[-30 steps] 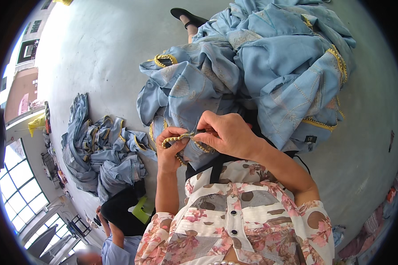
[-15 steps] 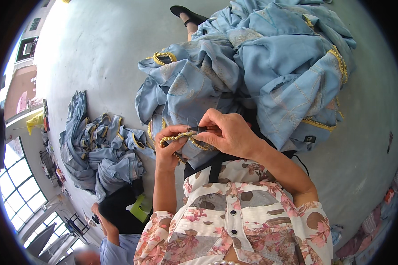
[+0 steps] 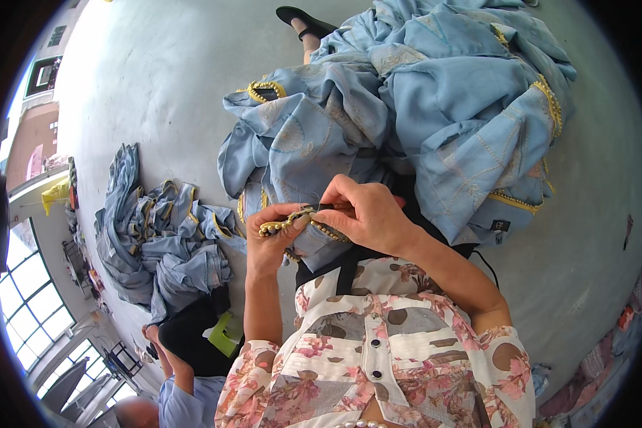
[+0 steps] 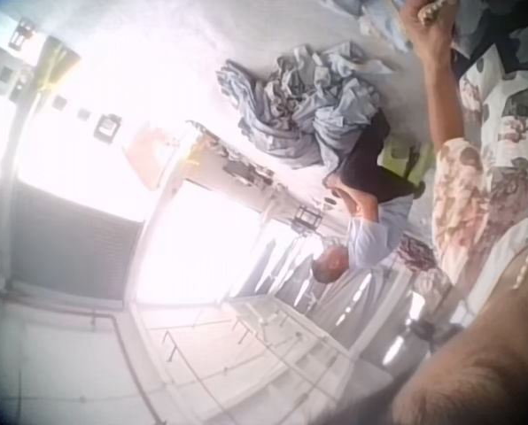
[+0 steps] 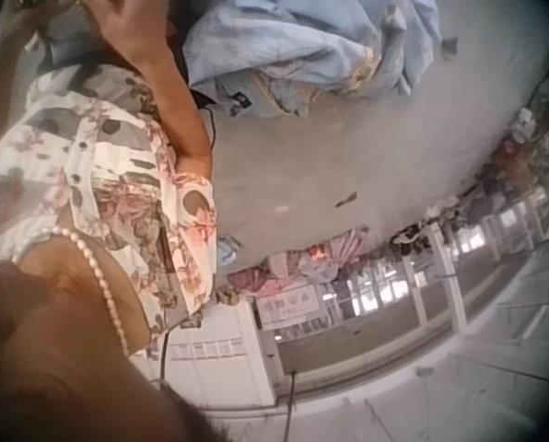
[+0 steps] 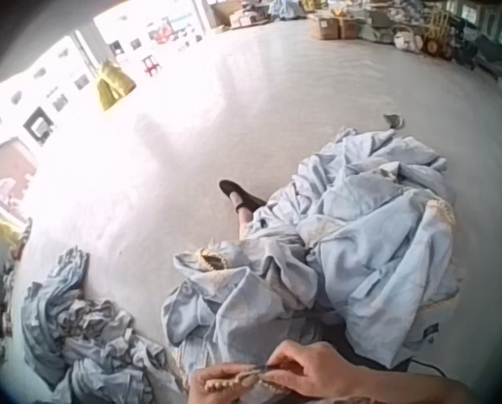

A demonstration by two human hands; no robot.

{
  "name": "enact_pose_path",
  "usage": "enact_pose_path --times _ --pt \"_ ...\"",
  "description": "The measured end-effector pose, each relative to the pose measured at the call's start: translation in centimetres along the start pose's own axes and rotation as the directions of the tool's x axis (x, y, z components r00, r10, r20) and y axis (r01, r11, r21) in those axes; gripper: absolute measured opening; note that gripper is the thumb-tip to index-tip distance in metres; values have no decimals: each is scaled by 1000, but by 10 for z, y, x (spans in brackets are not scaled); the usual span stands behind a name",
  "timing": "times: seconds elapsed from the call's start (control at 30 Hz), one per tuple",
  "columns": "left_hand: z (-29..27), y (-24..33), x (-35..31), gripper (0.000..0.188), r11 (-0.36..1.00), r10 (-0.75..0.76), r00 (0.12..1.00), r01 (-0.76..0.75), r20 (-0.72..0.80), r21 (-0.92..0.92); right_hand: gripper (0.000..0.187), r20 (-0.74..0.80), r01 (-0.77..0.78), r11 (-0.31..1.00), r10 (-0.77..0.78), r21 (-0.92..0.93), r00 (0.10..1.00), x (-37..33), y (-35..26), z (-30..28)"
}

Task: The person sits on the floor and repeatedly trims loose threads and excess fabric from the edges of a light blue garment using small scissors. The person handles the fabric with both hands, snips threads, and adjusts the material throughout the clip.

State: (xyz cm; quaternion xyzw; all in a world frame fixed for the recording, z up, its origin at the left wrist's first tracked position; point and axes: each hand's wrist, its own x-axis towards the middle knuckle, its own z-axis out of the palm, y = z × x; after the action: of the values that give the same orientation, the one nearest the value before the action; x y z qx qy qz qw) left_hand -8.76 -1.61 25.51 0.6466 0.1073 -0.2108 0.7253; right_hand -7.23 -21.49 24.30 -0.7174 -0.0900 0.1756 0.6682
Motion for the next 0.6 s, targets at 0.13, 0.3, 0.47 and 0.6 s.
enact_pose_path --times 0.13,0.3,0.47,0.6 --pt "-2 3 2 17 998 -54 998 53 20 24 26 7 -19 999 19 38 1000 0 1 -1" --pt "-1 0 0 15 997 -69 998 69 1 38 26 -1 29 998 -29 -61 1000 -1 0 0" --pt "1 2 2 14 997 -58 998 58 4 43 25 -6 68 991 -69 -111 998 0 3 1" --pt "1 0 6 13 991 -39 997 30 68 127 24 -4 112 982 -114 -154 993 1 2 2"
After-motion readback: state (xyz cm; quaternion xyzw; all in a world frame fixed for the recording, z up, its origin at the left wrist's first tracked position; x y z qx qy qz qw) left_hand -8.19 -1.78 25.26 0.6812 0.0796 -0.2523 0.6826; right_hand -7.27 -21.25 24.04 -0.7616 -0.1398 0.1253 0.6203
